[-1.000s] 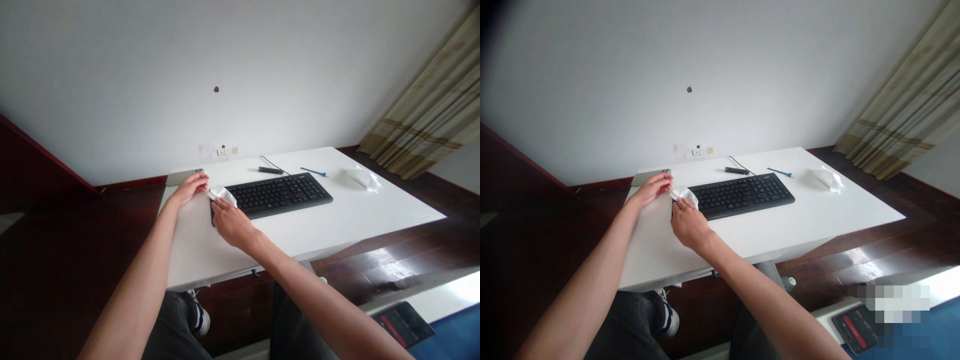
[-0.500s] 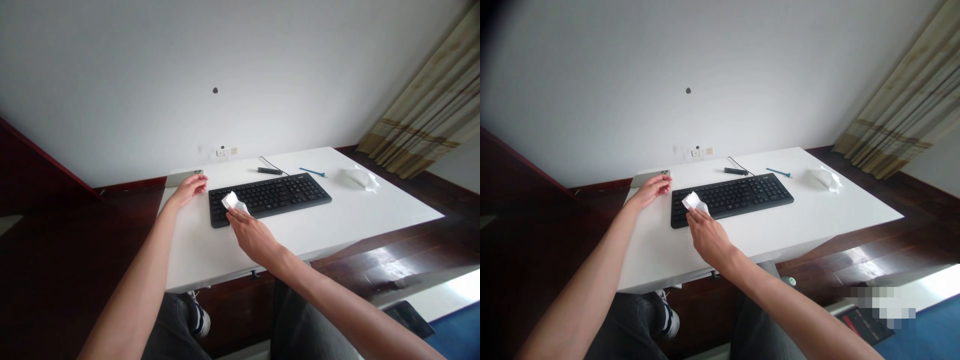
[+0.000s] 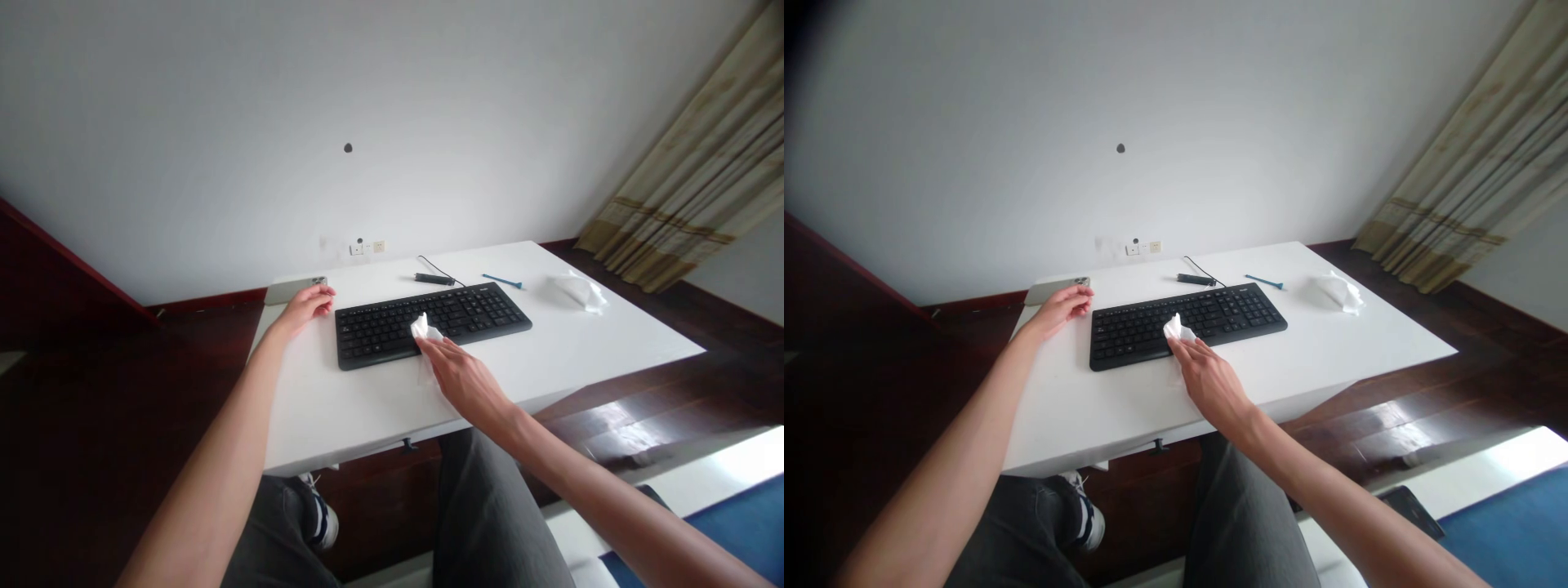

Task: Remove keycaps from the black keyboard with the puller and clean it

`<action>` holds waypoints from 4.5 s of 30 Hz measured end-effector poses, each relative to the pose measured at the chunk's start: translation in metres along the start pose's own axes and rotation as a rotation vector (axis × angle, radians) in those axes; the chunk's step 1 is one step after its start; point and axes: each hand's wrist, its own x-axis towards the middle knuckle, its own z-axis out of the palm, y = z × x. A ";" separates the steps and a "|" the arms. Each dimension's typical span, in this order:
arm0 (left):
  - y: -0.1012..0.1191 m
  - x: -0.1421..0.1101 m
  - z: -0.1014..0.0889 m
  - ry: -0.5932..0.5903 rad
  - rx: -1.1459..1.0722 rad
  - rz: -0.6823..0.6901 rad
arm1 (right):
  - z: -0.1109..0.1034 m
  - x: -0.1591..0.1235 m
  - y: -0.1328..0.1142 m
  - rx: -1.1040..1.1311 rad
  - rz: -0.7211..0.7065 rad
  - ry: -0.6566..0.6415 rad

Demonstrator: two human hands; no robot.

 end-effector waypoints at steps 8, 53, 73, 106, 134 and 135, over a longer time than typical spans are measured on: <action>0.002 -0.002 0.002 -0.002 0.027 0.020 | 0.001 -0.027 0.019 -0.062 0.063 0.078; 0.002 0.000 0.000 0.007 0.016 -0.038 | -0.063 0.136 0.168 -0.093 -0.080 -0.229; 0.004 -0.001 0.010 0.014 0.052 0.044 | 0.002 0.200 0.091 0.739 0.253 0.341; 0.000 0.003 0.019 0.037 0.220 0.216 | 0.054 0.189 0.003 0.841 0.149 -0.044; 0.009 0.000 0.008 -0.107 0.393 0.240 | 0.046 0.168 -0.009 0.855 0.076 0.076; 0.011 -0.001 0.004 -0.119 0.431 0.223 | 0.046 0.167 -0.008 0.846 0.062 0.077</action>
